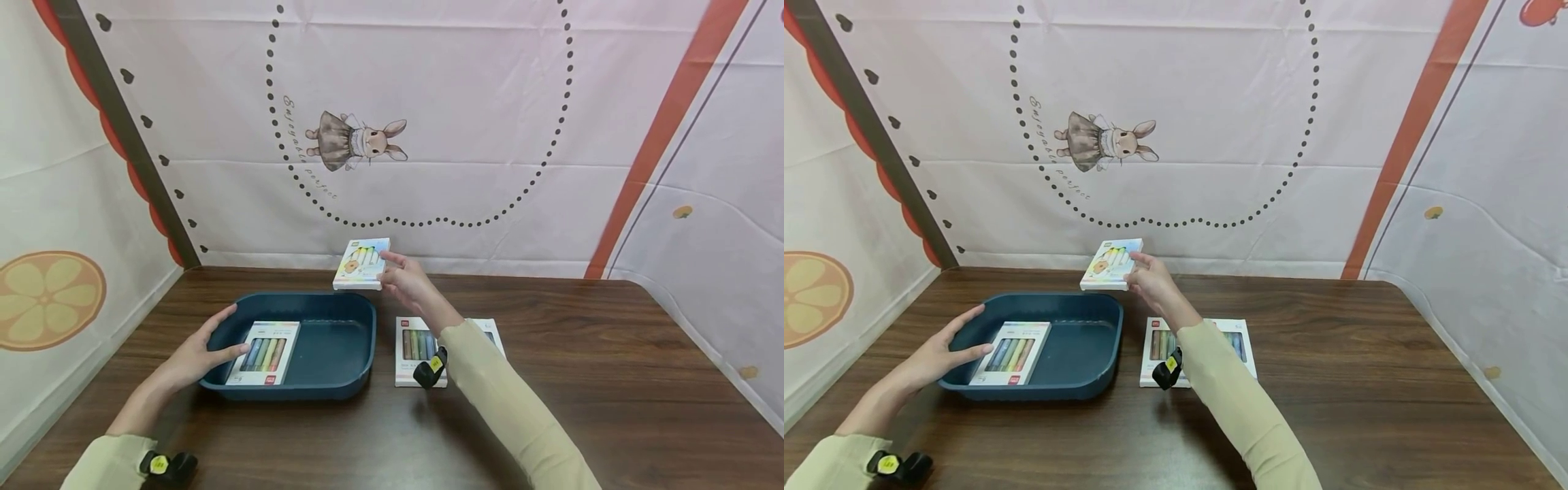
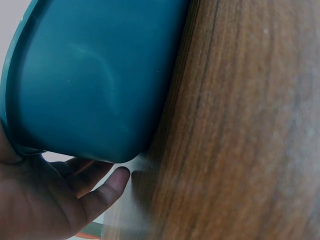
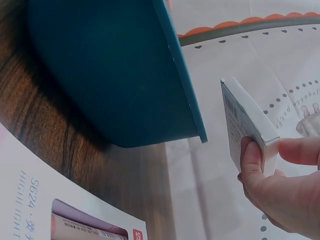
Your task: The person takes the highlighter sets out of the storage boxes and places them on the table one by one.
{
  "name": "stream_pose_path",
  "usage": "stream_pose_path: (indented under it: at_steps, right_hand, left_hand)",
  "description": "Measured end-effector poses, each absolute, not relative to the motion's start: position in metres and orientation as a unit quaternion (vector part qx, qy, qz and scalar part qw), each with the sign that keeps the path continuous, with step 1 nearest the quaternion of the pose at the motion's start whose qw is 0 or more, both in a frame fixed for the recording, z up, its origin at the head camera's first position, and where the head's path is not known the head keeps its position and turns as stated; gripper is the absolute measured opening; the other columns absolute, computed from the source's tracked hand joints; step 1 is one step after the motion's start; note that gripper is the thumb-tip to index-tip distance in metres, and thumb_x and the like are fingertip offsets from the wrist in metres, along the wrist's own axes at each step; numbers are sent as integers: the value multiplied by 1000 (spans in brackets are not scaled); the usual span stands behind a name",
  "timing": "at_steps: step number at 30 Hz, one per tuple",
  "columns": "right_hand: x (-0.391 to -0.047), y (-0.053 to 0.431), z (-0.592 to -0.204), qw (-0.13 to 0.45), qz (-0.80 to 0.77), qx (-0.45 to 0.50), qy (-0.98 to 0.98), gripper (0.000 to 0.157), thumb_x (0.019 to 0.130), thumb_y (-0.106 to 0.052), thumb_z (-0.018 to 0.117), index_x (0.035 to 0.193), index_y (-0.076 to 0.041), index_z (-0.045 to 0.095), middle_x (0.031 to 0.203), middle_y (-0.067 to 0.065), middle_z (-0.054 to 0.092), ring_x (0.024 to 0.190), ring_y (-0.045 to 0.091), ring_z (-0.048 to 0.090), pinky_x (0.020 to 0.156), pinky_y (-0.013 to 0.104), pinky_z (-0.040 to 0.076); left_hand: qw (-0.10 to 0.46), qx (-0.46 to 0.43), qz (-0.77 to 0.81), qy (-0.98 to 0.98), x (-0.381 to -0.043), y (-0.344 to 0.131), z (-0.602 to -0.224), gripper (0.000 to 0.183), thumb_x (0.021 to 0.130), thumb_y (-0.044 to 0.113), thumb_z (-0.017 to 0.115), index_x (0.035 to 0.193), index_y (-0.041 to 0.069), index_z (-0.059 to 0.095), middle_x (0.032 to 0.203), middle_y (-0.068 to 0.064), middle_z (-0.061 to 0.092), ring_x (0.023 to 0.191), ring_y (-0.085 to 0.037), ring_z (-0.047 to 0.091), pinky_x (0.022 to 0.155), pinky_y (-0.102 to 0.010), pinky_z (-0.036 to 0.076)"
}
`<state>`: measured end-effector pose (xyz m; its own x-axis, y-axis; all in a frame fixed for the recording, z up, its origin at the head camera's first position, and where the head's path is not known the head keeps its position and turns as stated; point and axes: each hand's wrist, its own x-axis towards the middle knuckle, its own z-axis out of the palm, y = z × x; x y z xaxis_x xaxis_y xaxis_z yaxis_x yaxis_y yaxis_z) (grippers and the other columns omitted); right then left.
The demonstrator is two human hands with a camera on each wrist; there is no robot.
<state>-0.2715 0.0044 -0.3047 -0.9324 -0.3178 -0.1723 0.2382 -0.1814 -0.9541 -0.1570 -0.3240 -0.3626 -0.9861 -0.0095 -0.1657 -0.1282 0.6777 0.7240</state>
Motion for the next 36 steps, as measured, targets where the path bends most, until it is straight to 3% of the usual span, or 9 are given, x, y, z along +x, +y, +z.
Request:
stream_pose_path:
  at_steps: [10,18,36]
  right_hand:
    - [-279,5,-306,177,-768,-20,615,60,85,14,44,140,-7,33,138,18,39,118,27,47,94,32,39]
    - [-290,5,-313,162,-770,-13,616,61,84,16,43,140,-5,31,137,20,39,115,28,48,65,17,44]
    - [-301,2,-334,170,-749,-10,640,60,82,18,43,138,-2,34,137,21,38,116,30,47,65,18,44]
  left_hand:
    - [75,-34,392,916,-157,-327,-362,93,84,45,60,147,17,-3,145,-33,0,123,-58,10,87,-75,19]
    - [73,-37,389,917,-158,-327,-361,93,84,45,59,147,17,-3,145,-33,-1,123,-58,9,86,-76,19]
    - [70,-31,392,917,-157,-326,-363,91,85,44,59,147,17,-2,145,-33,0,123,-59,8,86,-76,17]
